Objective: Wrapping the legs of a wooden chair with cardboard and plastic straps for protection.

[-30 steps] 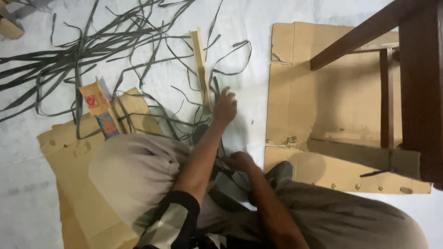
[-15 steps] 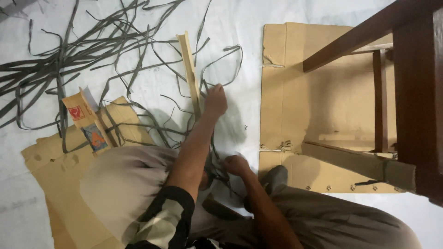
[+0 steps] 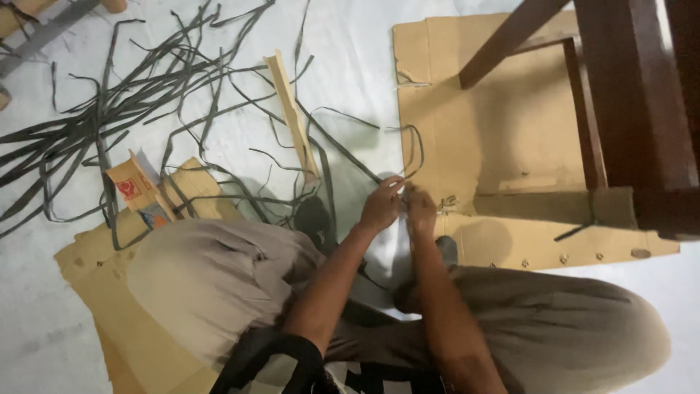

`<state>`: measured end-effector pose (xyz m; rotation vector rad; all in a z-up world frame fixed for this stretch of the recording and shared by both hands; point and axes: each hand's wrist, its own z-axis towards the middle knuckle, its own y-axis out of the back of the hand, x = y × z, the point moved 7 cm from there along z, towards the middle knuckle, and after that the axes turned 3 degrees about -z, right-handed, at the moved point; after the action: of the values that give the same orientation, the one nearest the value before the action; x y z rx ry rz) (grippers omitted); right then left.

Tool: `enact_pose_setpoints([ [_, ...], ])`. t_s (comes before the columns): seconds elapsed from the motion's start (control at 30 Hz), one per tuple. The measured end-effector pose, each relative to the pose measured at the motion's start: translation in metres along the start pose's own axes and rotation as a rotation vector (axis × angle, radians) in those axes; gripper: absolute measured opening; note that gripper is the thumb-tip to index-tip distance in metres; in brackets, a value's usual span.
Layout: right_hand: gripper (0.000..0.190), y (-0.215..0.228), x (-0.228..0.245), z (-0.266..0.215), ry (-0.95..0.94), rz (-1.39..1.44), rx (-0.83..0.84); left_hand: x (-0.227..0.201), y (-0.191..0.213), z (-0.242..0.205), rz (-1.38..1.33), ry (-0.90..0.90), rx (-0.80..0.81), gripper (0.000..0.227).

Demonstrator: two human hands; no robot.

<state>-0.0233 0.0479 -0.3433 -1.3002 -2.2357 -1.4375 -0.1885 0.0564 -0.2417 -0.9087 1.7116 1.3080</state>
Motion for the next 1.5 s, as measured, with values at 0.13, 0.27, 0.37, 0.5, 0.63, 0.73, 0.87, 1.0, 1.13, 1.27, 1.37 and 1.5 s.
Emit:
enact_pose_setpoints([
  [0.13,0.046,0.047,0.037,-0.021,0.108,0.237,-0.147,-0.001,-0.019,-0.025,0.047,-0.005,0.107,0.038],
  [0.27,0.03,0.071,0.05,-0.045,-0.036,0.812,-0.141,0.001,-0.027,-0.038,0.055,-0.03,0.188,0.029],
  [0.37,0.018,0.084,0.055,-0.06,0.013,0.875,-0.094,-0.001,-0.028,-0.033,0.054,-0.018,0.121,0.025],
  [0.5,0.021,0.068,0.021,-0.04,0.056,0.89,-0.074,0.013,-0.047,-0.005,-0.121,-0.01,-0.04,0.019],
  [0.63,0.012,0.074,0.016,-0.06,-0.048,0.831,-0.097,-0.035,-0.045,0.009,-0.461,0.159,-0.036,0.037],
  [0.73,0.018,0.084,0.001,-0.063,-0.048,0.848,-0.094,-0.051,-0.043,0.012,-0.465,0.263,-0.118,0.036],
  [0.87,0.039,0.123,-0.003,-0.086,-0.076,0.885,-0.143,-0.038,-0.058,0.027,-0.38,0.276,-0.142,0.038],
  [1.0,0.037,0.138,-0.02,-0.09,-0.073,0.989,-0.213,-0.029,-0.084,0.039,-0.821,0.349,-0.14,0.033],
  [1.13,0.025,0.162,-0.013,-0.1,0.018,0.877,-0.209,-0.046,-0.098,0.045,-0.452,0.227,0.031,0.041],
  [1.27,0.021,0.186,-0.023,-0.112,0.002,0.854,-0.249,-0.057,-0.122,0.048,-0.446,0.212,0.15,0.037],
  [1.37,0.024,0.188,-0.07,-0.099,-0.165,0.876,-0.371,-0.096,-0.114,0.052,-0.453,0.205,0.074,0.037],
  [1.5,0.025,0.207,-0.12,-0.111,-0.29,0.982,-0.644,-0.129,-0.099,0.049,-0.519,0.243,-0.025,0.038],
])
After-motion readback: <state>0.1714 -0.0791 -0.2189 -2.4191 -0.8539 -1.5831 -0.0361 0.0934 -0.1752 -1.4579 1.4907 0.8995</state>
